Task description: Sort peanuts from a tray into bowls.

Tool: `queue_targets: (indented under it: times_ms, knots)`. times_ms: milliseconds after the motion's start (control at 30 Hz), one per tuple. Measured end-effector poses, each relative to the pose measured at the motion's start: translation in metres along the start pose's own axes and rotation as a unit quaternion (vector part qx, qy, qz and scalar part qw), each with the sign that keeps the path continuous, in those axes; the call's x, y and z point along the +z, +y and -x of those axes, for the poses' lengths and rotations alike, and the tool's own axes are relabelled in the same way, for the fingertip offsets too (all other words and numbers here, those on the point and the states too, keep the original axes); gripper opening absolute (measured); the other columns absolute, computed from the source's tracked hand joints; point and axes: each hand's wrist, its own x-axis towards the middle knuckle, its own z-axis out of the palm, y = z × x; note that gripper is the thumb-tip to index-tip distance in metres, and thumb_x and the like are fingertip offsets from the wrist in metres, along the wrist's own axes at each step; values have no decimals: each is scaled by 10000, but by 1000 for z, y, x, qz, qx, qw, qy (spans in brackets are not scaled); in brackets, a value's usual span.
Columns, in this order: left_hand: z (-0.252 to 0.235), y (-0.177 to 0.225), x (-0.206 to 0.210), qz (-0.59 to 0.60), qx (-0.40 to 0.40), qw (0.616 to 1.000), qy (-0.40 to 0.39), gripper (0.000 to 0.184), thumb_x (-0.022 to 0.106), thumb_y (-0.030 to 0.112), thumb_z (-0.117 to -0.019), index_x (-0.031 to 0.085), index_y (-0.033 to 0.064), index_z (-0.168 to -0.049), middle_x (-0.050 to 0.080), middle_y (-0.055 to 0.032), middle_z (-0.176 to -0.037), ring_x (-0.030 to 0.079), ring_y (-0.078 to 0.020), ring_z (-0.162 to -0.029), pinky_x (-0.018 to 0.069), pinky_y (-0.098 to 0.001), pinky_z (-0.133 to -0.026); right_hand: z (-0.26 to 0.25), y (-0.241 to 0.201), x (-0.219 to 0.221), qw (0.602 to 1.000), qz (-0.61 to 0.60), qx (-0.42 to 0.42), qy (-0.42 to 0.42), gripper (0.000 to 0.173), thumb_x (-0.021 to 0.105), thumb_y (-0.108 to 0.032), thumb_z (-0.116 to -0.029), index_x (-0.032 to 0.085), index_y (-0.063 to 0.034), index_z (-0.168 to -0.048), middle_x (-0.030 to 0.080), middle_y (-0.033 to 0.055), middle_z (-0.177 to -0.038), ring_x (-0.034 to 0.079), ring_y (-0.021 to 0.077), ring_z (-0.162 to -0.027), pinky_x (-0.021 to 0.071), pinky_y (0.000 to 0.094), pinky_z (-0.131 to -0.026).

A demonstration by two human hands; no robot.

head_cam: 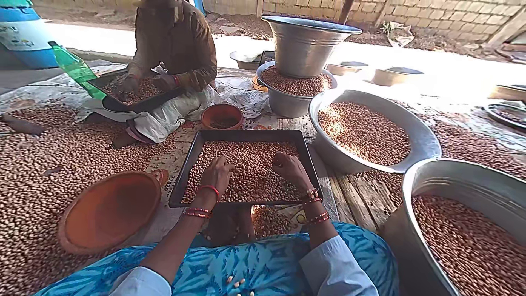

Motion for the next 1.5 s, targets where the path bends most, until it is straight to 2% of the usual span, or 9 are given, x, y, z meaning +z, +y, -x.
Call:
queue_targets:
  times_ms: [233,367,433,633,900,1200,1333,1400,1500]
  knots:
    - [-4,-21,-4,133,36,989,-44,258,641,148,-1010,705,28,-1230,640,-225,-1269,601,-369,-1232,464,-517,-1061,11,-7,-10,978,12,-175,-113,205,663,-136,-948,711,-2,-1096,674,144,-898,612,243,-809,488,432,-789]
    - [8,-50,-23,457,191,856,-148,155,609,75,-984,730,57,-1079,746,71,-974,683,10,-850,570,-185,-818,11,-12,12,965,108,-157,-181,184,701,-193,-943,767,-37,-1014,735,186,-991,689,374,-990,507,593,-888]
    - [13,-48,-34,466,160,867,-80,121,625,67,-981,713,57,-1063,722,84,-915,656,33,-779,558,-163,-761,9,-17,22,961,145,-137,-190,206,685,-211,-965,765,-31,-1026,732,201,-1052,680,398,-1055,497,609,-916]
    - [0,-36,-12,192,42,977,88,230,586,99,-1029,750,55,-1183,706,-207,-1194,685,-353,-1090,505,-528,-994,7,-26,25,955,197,-116,-191,206,646,-205,-980,758,-54,-1066,728,191,-1086,681,383,-1064,501,594,-900]
    - [-12,0,9,33,21,999,25,312,520,160,-1074,701,130,-1327,642,-221,-1312,609,-400,-1256,504,-551,-1016,11,-32,27,957,211,-60,-190,249,646,-238,-978,752,-35,-1077,720,208,-1113,675,400,-1082,501,613,-897]
    - [-20,-24,34,130,128,976,121,155,686,41,-957,765,-3,-1083,679,-318,-1078,667,-528,-1002,487,-716,-865,27,-34,20,966,178,-62,-177,206,621,-77,-979,651,92,-1093,666,266,-1136,644,425,-1106,501,595,-878]
    - [-9,-47,1,389,230,884,-123,262,604,95,-945,708,81,-1185,742,46,-1033,692,-27,-851,583,-228,-796,29,-31,8,950,39,-260,-171,131,736,-99,-912,759,23,-952,721,168,-879,686,297,-836,523,482,-749]
    - [-2,-54,-17,490,254,802,-228,321,669,187,-968,686,187,-1288,758,124,-1052,711,-18,-902,594,-218,-834,33,-38,3,911,-125,-339,-201,143,730,-50,-919,760,43,-1023,744,133,-894,699,193,-822,546,371,-765]
    - [1,-63,-30,402,161,894,-115,354,601,74,-976,599,66,-1331,706,29,-1046,695,-39,-843,595,-229,-758,27,-38,5,908,-192,-332,-170,247,714,-43,-943,725,52,-1171,757,164,-1074,728,223,-986,567,386,-911]
